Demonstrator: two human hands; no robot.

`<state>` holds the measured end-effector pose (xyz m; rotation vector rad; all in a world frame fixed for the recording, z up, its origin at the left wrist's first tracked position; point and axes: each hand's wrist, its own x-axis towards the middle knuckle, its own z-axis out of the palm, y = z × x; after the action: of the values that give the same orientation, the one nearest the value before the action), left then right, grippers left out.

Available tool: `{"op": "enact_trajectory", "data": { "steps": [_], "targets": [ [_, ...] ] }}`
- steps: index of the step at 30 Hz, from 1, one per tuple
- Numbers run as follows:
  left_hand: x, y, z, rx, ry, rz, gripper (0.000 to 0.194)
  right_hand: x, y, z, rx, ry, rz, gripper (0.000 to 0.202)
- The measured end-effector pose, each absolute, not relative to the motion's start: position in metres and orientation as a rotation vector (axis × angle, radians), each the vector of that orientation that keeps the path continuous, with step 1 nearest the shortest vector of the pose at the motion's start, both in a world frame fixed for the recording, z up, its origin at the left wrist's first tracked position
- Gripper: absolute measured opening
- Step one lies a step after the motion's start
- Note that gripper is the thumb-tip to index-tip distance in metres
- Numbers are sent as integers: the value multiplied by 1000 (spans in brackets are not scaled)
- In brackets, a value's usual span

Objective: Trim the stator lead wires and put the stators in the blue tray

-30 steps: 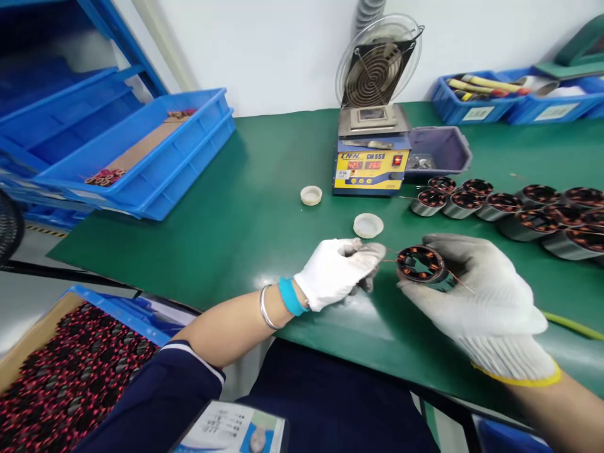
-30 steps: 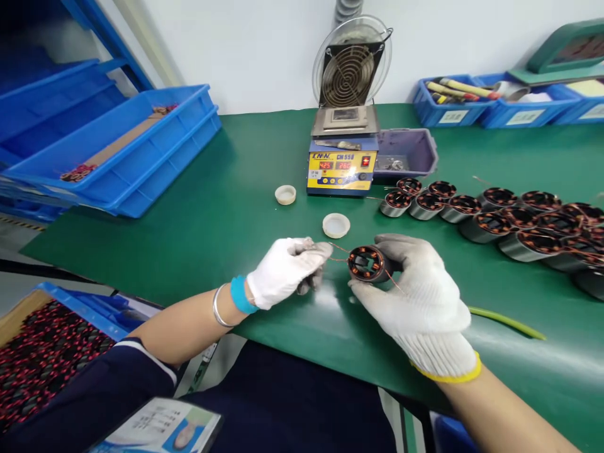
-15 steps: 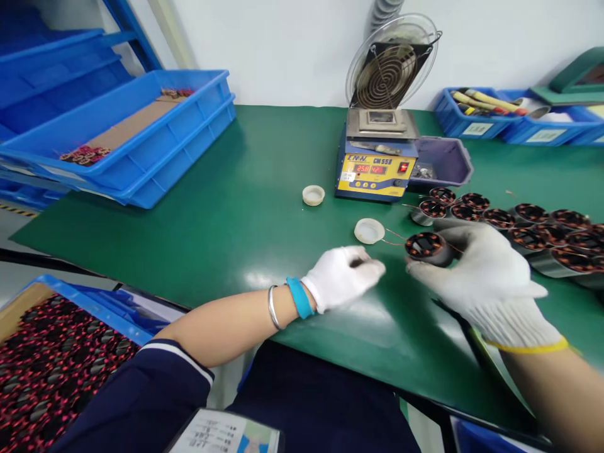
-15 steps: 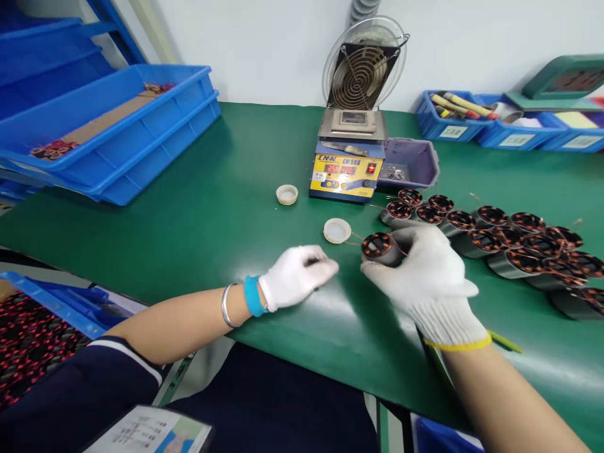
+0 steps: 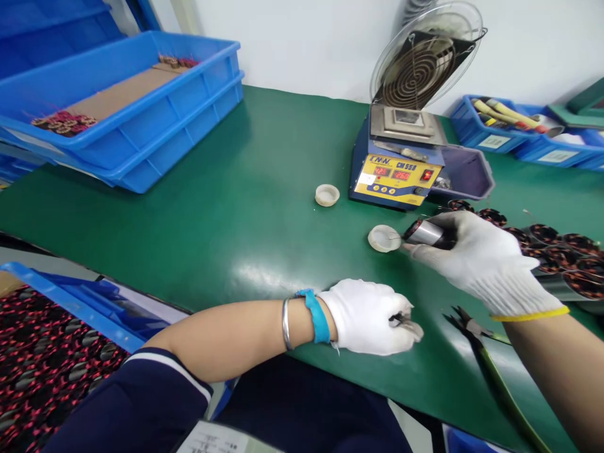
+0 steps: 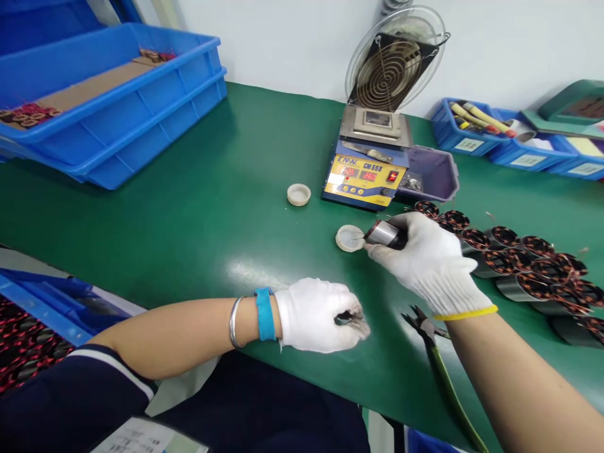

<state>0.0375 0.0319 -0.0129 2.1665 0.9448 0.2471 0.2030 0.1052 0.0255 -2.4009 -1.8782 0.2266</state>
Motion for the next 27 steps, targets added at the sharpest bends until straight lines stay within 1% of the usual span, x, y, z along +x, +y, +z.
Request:
{"op": "enact_trajectory", "data": {
  "steps": [2,4,7,8,10,13,19,23,27],
  "targets": [
    [37,32,-13,2166,931,244,30,210,103,26,-2279,-1876,112,56],
    [37,32,-13,2165,924,239,33,217,101,25,-2078,-2016,-164,54],
    [38,32,-11,2166,938,242,33,221,100,21,-1719,-2380,-705,34],
    [38,32,-11,2165,949,245,33,220,100,20,-1628,-2494,-838,28],
    [38,31,-10,2158,971,255,33,216,101,18,-1505,-2678,-982,26],
    [38,29,-11,2130,992,278,35,209,102,14,-1455,-2799,-996,27],
    [39,28,-14,2083,997,300,48,208,104,15,-1494,-2816,-1005,27],
    [40,27,-17,2103,980,319,51,209,122,43,-1681,-2661,-1077,32],
    [40,26,-20,2131,976,339,52,198,175,85,-1848,-2419,-1084,35]
  ]
}}
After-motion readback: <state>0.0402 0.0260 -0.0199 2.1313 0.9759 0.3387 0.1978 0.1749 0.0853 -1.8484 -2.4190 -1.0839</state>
